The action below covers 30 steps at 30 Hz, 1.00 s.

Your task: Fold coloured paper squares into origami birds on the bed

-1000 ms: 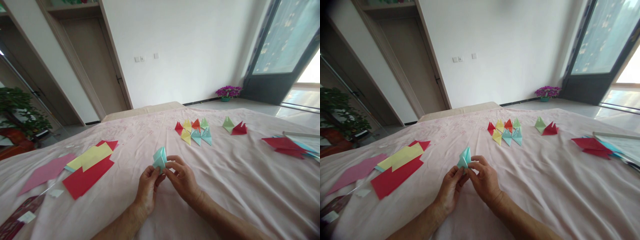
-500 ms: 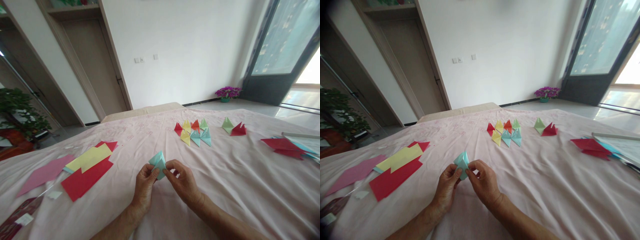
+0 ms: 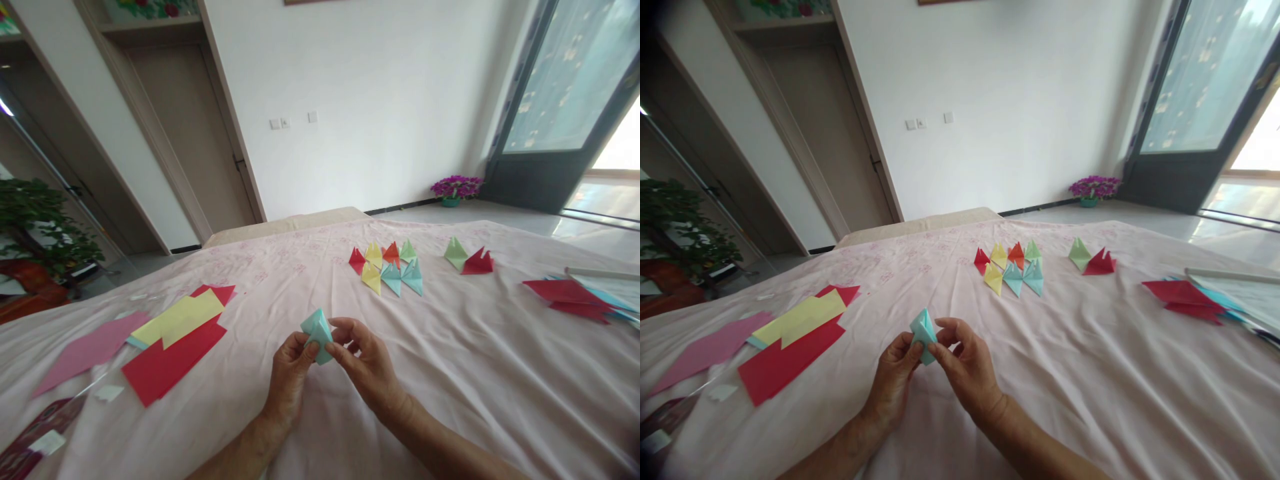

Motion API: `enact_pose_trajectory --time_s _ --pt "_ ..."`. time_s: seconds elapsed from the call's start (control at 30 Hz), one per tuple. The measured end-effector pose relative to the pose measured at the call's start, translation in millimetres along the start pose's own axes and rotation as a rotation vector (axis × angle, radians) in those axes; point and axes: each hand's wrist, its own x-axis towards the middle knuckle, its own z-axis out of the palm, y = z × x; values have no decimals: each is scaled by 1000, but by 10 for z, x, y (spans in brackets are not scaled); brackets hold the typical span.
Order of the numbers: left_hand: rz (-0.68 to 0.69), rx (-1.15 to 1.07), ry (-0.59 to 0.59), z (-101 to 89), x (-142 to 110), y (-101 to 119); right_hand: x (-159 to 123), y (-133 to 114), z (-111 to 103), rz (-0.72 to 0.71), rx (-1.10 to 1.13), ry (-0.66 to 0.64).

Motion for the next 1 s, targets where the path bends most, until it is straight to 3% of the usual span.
enact_pose_trajectory --time_s 0.33,0.57,1.0 --pt "87 111 30 -20 -4 33 -14 13 21 32 16 -12" --pt "75 2 84 0 -13 18 -36 -7 40 29 -36 -9" --pt "72 133 -16 -11 -18 31 0 26 32 83 101 33"
